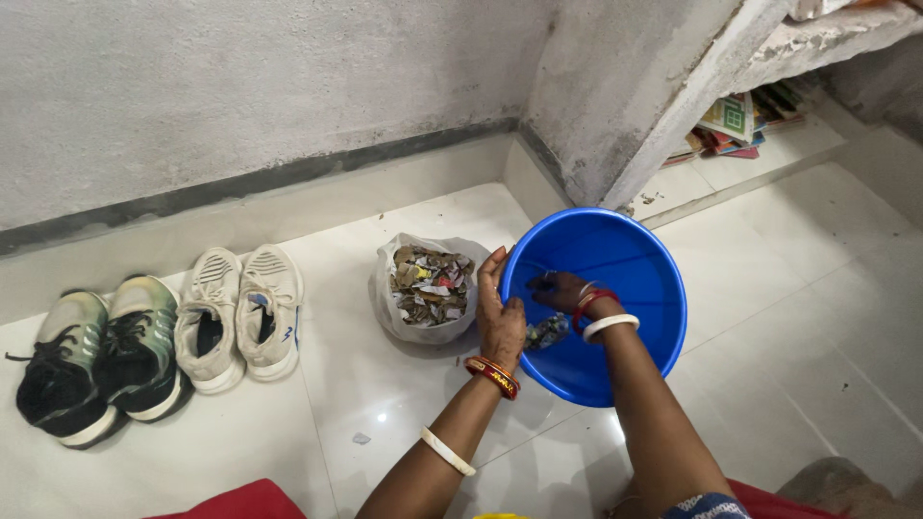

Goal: The person sits on the floor and sorts small pieces of trash from a white plastic bag into a blue bucket. They pick up items one by one and place them into the bucket.

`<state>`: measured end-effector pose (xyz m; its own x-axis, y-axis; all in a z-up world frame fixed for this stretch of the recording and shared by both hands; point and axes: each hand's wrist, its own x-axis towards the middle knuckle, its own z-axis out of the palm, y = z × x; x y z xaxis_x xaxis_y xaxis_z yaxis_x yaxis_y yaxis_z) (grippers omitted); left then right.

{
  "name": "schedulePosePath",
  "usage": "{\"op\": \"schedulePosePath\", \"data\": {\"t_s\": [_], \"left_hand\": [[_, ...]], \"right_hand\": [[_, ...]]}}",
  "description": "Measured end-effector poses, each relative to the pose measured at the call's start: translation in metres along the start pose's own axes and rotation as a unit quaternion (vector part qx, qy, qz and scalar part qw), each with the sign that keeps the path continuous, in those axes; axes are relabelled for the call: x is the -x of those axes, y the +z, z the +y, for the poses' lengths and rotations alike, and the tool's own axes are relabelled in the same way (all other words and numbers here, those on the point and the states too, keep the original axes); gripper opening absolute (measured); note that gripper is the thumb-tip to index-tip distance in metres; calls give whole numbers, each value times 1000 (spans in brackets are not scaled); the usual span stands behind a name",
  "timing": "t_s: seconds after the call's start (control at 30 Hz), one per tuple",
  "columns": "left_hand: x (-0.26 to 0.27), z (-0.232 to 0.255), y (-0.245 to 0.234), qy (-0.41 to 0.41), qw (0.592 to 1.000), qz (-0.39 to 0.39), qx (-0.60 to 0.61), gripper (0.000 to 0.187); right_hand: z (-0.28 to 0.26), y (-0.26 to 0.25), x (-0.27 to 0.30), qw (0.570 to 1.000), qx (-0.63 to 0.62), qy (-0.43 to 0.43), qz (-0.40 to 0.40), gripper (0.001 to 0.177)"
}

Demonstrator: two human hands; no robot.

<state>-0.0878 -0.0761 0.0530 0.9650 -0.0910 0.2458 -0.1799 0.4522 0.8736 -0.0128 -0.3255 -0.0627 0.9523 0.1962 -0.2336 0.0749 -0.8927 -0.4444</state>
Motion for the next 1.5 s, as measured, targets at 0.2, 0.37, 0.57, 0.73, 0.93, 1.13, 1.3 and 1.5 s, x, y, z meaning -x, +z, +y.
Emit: {"op": "schedulePosePath", "data": {"t_s": [0.2,0.37,0.57,0.73,0.93,1.13,1.3,1.5], "left_hand": [[11,21,12,-28,993,-4,-112,83],[28,30,23,-8,990,-39,-139,80],[33,34,28,-30,993,-78,-87,76],[34,31,33,-82,991,-80,-76,71],[20,18,24,37,969,-59,-237,63],[-12,12,15,162,950,-63,-259,53],[-14,-4,12,64,959,-88,-260,60],[-17,-32,7,89,944,-66,-312,78]], "right_hand": [[41,61,4,980,-71,167,-83,43],[37,82,18,969,18,220,-112,40],[41,105,7,963,59,230,-125,38],[52,99,-8,966,78,220,-115,37],[62,94,-7,966,88,213,-118,35],[43,22,-12,979,34,187,-73,33],[-31,-54,21,970,-151,190,12,29],[-105,-89,44,962,-181,190,71,26]]}}
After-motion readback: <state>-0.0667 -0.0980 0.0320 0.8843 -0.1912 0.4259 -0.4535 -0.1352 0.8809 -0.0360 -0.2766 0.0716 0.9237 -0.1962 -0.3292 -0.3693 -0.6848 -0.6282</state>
